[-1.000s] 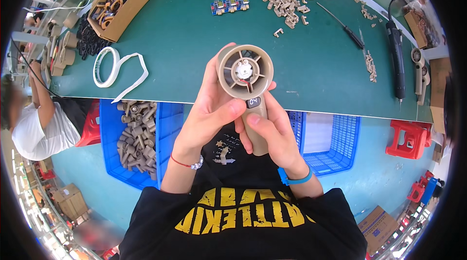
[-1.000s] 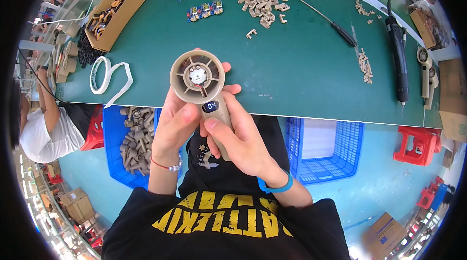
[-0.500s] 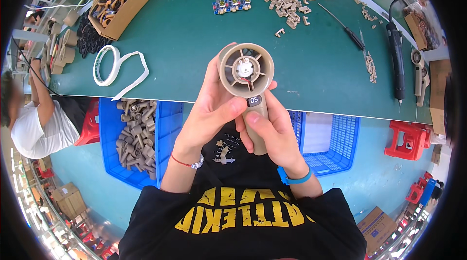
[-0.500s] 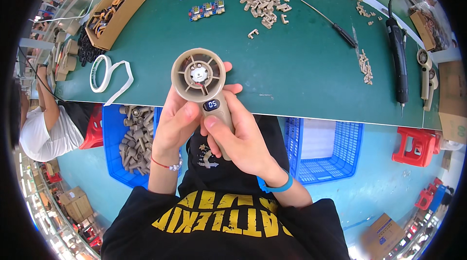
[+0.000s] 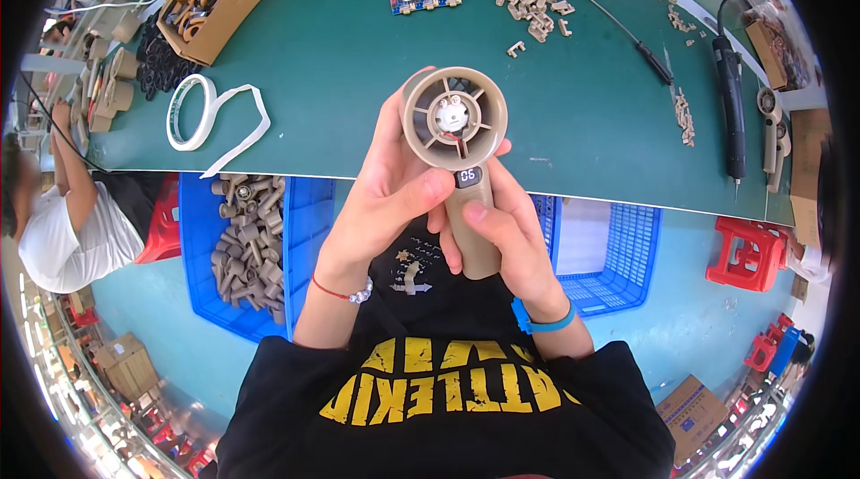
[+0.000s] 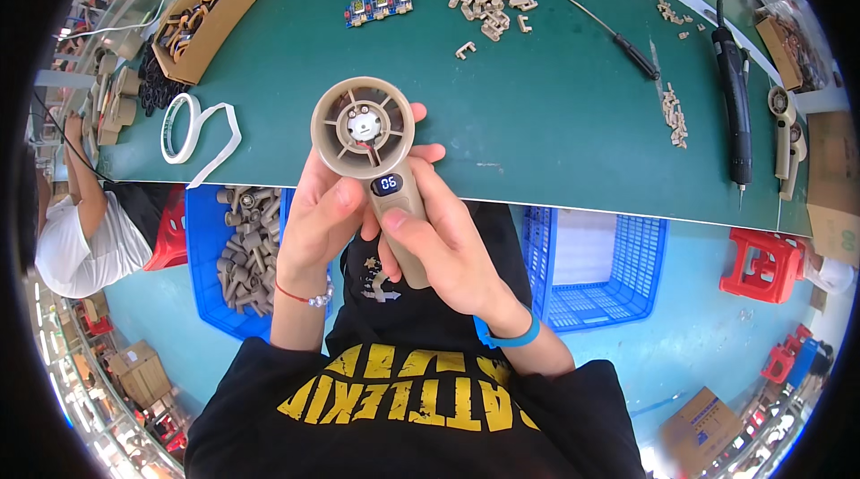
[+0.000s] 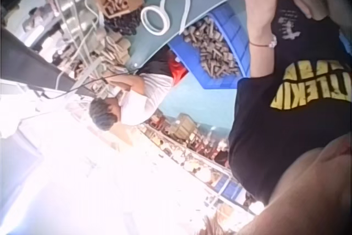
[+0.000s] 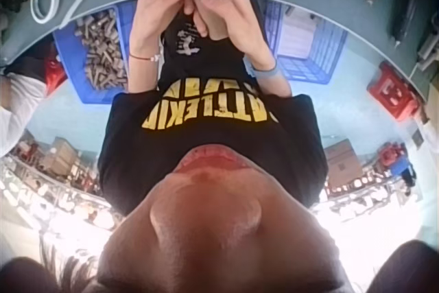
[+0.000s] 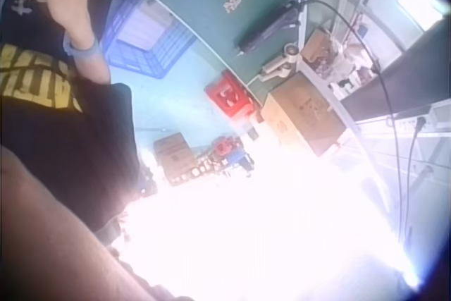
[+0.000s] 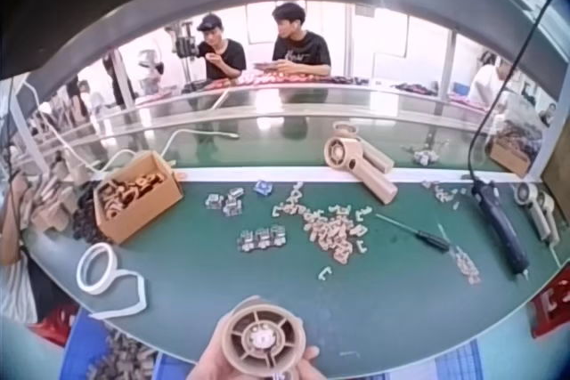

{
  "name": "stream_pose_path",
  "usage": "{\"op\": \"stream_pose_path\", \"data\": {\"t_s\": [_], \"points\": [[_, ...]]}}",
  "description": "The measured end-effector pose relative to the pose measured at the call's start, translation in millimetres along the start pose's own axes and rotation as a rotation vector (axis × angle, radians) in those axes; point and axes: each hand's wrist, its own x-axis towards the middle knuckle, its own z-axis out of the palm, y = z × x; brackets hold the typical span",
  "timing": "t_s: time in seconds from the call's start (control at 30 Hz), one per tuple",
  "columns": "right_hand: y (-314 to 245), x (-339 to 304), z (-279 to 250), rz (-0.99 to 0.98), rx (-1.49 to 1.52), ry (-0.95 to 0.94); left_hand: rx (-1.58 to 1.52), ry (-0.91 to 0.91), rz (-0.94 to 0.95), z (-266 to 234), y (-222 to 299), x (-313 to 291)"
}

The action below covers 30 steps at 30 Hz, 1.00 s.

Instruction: Assemble components of a portable electric hand fan including the circuit board and housing.

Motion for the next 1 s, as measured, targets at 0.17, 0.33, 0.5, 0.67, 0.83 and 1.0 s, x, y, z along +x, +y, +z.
{"op": "stream_pose_path", "data": {"t_s": [0.17,0.33,0.5,0.67,0.83,1.0], "points": [[1.1,0.7,3.1,0.016,-0.08,0.034,-0.009,0.007,-0.001,1.4,-0.2,-0.3],[0.8,0.8,4.8,0.037,-0.158,0.054,-0.033,0.0,0.032,3.8,-0.9,0.7],[3.2,0.0,1.4,0.026,-0.022,0.013,-0.02,0.007,0.004,2.2,-0.3,-0.4],[1.6,-1.7,-2.5,0.011,0.029,-0.053,0.014,-0.023,-0.002,-0.1,2.6,0.2],[1.6,-1.2,-6.2,0.012,0.051,-0.08,0.019,-0.023,0.018,0.9,0.0,-0.3],[0.9,-1.4,-8.1,0.029,0.014,-0.095,0.021,-0.028,0.014,0.6,2.1,0.0]]}}
